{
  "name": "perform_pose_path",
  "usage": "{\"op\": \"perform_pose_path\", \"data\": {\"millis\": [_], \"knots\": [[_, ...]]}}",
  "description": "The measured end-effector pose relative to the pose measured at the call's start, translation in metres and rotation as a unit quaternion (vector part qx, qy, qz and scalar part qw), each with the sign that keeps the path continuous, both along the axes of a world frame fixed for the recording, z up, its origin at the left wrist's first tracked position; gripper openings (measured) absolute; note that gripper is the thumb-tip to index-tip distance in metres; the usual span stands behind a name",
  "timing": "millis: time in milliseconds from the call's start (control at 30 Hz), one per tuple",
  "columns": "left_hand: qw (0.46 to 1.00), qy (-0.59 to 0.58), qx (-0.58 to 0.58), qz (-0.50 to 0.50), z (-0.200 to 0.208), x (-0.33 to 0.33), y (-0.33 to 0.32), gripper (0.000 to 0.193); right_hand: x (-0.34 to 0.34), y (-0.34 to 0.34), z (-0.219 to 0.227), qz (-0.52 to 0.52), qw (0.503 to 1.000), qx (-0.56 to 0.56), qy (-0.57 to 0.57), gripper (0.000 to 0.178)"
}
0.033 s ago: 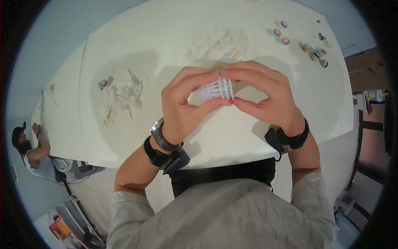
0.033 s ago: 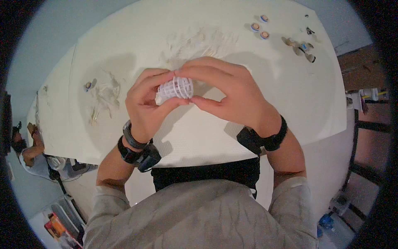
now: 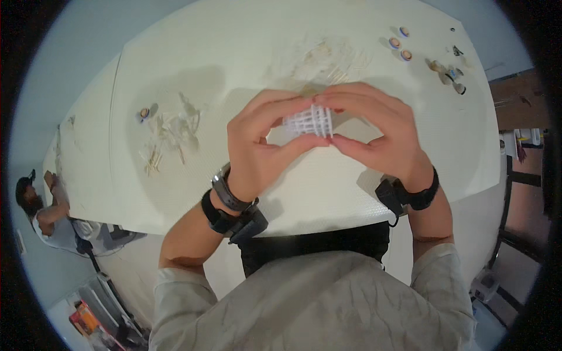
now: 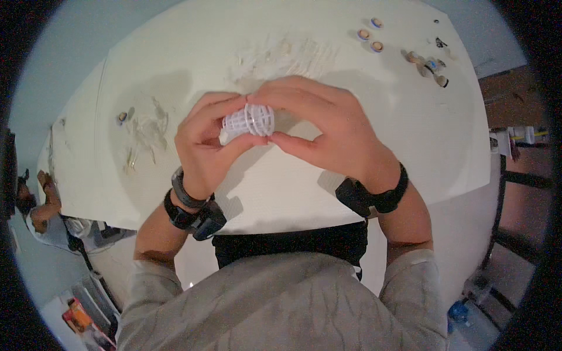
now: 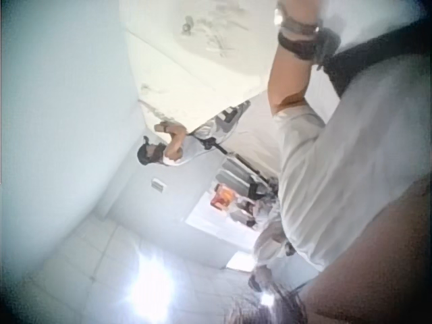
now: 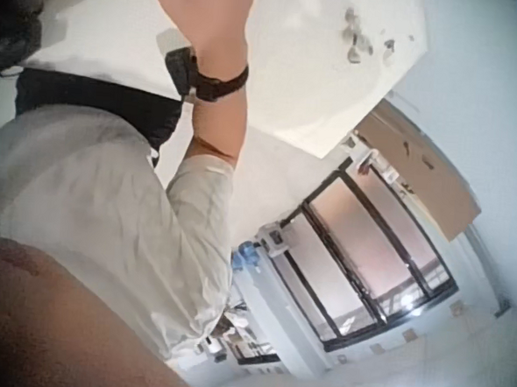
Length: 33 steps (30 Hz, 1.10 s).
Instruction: The person assembles a shuttlecock by inserting white feathers into a plastic base one at a time and then fits a cap onto the base.
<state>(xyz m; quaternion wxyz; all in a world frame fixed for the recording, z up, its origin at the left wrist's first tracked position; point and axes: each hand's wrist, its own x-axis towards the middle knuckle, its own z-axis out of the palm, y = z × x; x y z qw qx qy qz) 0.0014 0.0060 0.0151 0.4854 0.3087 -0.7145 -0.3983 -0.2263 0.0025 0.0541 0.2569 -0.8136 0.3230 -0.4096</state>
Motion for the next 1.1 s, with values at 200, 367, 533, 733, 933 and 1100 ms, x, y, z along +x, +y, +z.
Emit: {"op": "perform_pose_path", "data": {"millis": [200,367,533,733,933,1100], "knots": [[0.998,0.054,0.018,-0.03,0.002,-0.002,-0.002,0.057,0.002,-0.004,0.005,0.003,0.999,-0.045,0.0,0.047],[0.999,0.044,0.0,-0.011,0.004,-0.001,0.001,0.057,0.001,-0.006,-0.001,-0.001,0.996,-0.083,-0.013,0.046],[0.998,0.029,-0.048,-0.01,0.002,0.0,-0.002,0.056,0.0,-0.002,0.001,-0.015,0.998,-0.053,-0.013,0.046],[0.997,0.015,-0.08,-0.011,0.007,0.0,-0.004,0.054,-0.001,-0.002,0.0,-0.028,0.997,-0.067,-0.003,0.047],[0.995,0.014,-0.094,-0.02,0.012,0.0,-0.002,0.052,-0.001,-0.001,0.001,-0.028,0.998,-0.064,-0.001,0.05],[0.997,0.001,-0.079,-0.017,0.01,0.001,0.0,0.052,-0.002,-0.001,-0.001,-0.03,0.998,-0.062,-0.006,0.051]]}}
